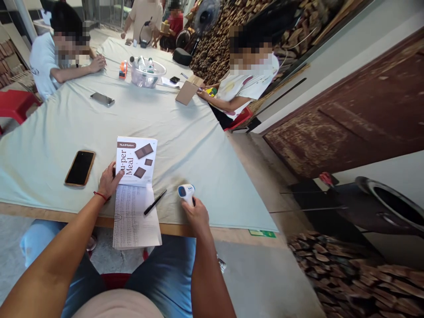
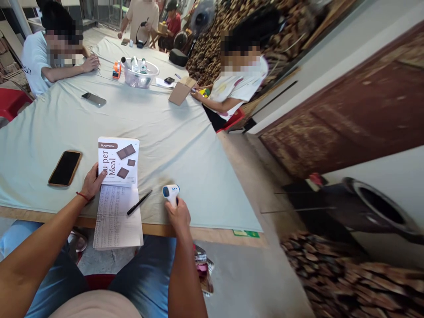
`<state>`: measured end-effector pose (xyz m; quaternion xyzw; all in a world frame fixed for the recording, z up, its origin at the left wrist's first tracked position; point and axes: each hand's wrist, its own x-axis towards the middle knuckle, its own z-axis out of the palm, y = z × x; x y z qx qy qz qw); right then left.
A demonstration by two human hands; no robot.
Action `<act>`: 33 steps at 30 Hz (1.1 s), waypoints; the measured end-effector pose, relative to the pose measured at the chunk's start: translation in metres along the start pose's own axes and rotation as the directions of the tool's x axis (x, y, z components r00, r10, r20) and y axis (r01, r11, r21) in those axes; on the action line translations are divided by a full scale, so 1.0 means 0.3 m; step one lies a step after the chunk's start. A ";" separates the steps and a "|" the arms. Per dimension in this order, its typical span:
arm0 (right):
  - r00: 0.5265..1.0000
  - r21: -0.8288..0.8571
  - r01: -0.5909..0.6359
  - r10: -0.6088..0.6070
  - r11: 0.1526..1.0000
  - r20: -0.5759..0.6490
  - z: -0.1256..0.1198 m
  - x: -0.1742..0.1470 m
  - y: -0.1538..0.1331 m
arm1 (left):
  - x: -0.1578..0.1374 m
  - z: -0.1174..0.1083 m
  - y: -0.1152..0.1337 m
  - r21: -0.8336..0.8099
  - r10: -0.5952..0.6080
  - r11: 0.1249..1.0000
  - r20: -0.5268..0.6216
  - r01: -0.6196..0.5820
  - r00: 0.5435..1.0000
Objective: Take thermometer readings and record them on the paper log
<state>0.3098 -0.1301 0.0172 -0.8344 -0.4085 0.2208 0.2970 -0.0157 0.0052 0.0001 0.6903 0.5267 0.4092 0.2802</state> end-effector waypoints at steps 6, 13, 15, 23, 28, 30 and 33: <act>0.966 0.774 -0.044 -0.169 0.632 0.193 0.146 -0.142 -0.210 | 0.003 -0.006 0.002 0.035 0.005 0.999 0.007 -0.005 1.000; 0.915 0.786 0.015 -0.326 0.618 0.239 0.267 -0.200 -0.353 | 0.001 -0.004 0.000 0.072 0.012 0.997 0.009 -0.013 1.000; 0.912 0.779 0.029 -0.336 0.627 0.236 0.287 -0.195 -0.358 | 0.001 -0.004 0.003 0.088 0.016 0.996 0.010 -0.017 1.000; 0.939 0.743 -0.022 -0.242 0.669 0.246 0.357 -0.190 -0.345 | -0.004 -0.006 0.020 0.099 0.030 0.995 0.024 -0.032 0.999; 0.952 0.756 0.014 -0.239 0.654 0.189 0.382 -0.201 -0.343 | -0.006 -0.005 0.018 0.110 0.028 0.993 0.031 -0.031 0.999; 0.952 0.759 0.018 -0.242 0.651 0.185 0.384 -0.200 -0.343 | -0.005 -0.004 0.015 0.112 0.029 0.993 0.031 -0.032 0.999; 0.951 0.751 0.023 -0.246 0.660 0.187 0.382 -0.197 -0.343 | -0.005 -0.002 0.011 0.110 0.027 0.994 0.029 -0.030 0.999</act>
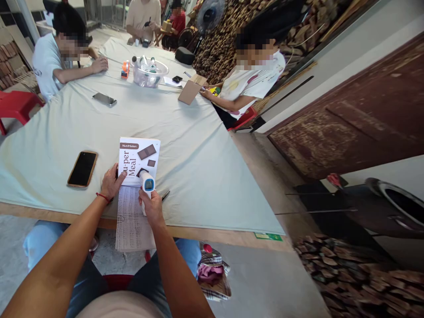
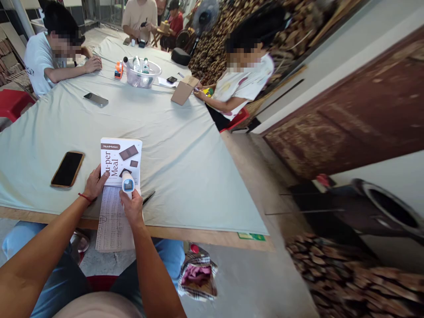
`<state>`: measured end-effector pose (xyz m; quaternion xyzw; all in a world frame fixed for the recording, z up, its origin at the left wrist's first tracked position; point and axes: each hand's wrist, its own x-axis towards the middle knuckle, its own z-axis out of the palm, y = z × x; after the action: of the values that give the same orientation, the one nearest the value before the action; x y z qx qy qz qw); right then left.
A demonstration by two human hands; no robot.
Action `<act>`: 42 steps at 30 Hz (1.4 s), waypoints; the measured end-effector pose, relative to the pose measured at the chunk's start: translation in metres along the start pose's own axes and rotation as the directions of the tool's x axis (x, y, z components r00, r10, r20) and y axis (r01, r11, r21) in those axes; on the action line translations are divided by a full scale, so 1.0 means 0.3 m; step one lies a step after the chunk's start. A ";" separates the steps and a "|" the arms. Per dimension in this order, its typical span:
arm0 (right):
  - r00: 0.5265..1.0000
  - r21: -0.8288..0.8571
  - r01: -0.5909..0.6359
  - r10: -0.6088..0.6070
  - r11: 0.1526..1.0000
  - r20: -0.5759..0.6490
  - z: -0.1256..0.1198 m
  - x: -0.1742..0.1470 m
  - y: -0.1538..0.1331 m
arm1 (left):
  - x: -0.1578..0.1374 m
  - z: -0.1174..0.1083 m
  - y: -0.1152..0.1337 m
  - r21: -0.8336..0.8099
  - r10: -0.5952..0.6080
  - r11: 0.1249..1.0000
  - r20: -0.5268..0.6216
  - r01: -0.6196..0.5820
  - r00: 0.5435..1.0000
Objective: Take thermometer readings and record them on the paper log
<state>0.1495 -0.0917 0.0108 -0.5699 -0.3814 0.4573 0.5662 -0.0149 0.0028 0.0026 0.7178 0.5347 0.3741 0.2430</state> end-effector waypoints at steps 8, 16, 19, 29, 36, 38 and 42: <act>0.999 -0.004 -0.054 0.054 0.999 -0.003 0.005 0.001 -0.009 | 0.005 -0.010 0.012 -0.027 -0.009 1.000 0.006 0.009 1.000; 1.000 0.005 -0.017 0.018 1.000 -0.019 -0.058 -0.049 -0.103 | 0.012 -0.014 0.023 -0.106 -0.059 0.992 0.023 0.061 0.998; 0.991 -0.031 0.018 -0.022 0.999 -0.133 -0.128 -0.079 -0.146 | 0.012 -0.008 0.005 -0.163 -0.113 0.980 0.003 0.112 0.994; 0.908 -0.069 0.110 -0.128 0.992 -0.399 -0.322 -0.112 -0.200 | 0.051 0.002 -0.026 -0.025 -0.076 0.997 -0.104 0.074 0.992; 0.902 -0.474 -0.049 -0.165 0.879 -0.400 -0.435 -0.034 -0.109 | 0.051 -0.008 0.012 0.185 -0.001 0.983 -0.030 0.007 1.000; 0.913 -0.683 -0.184 -0.135 0.707 -0.386 -0.477 -0.004 -0.085 | 0.051 -0.004 0.017 0.232 0.012 0.973 -0.009 -0.010 1.000; 0.938 -0.882 -0.280 -0.085 0.378 -0.335 -0.548 0.026 -0.047 | 0.044 0.007 0.022 0.282 0.016 0.959 0.037 -0.026 0.999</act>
<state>0.3095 -0.1322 0.0145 -0.8758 -0.4364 0.1005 0.1802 -0.0075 0.0134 0.0100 0.7570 0.5705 0.2843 0.1434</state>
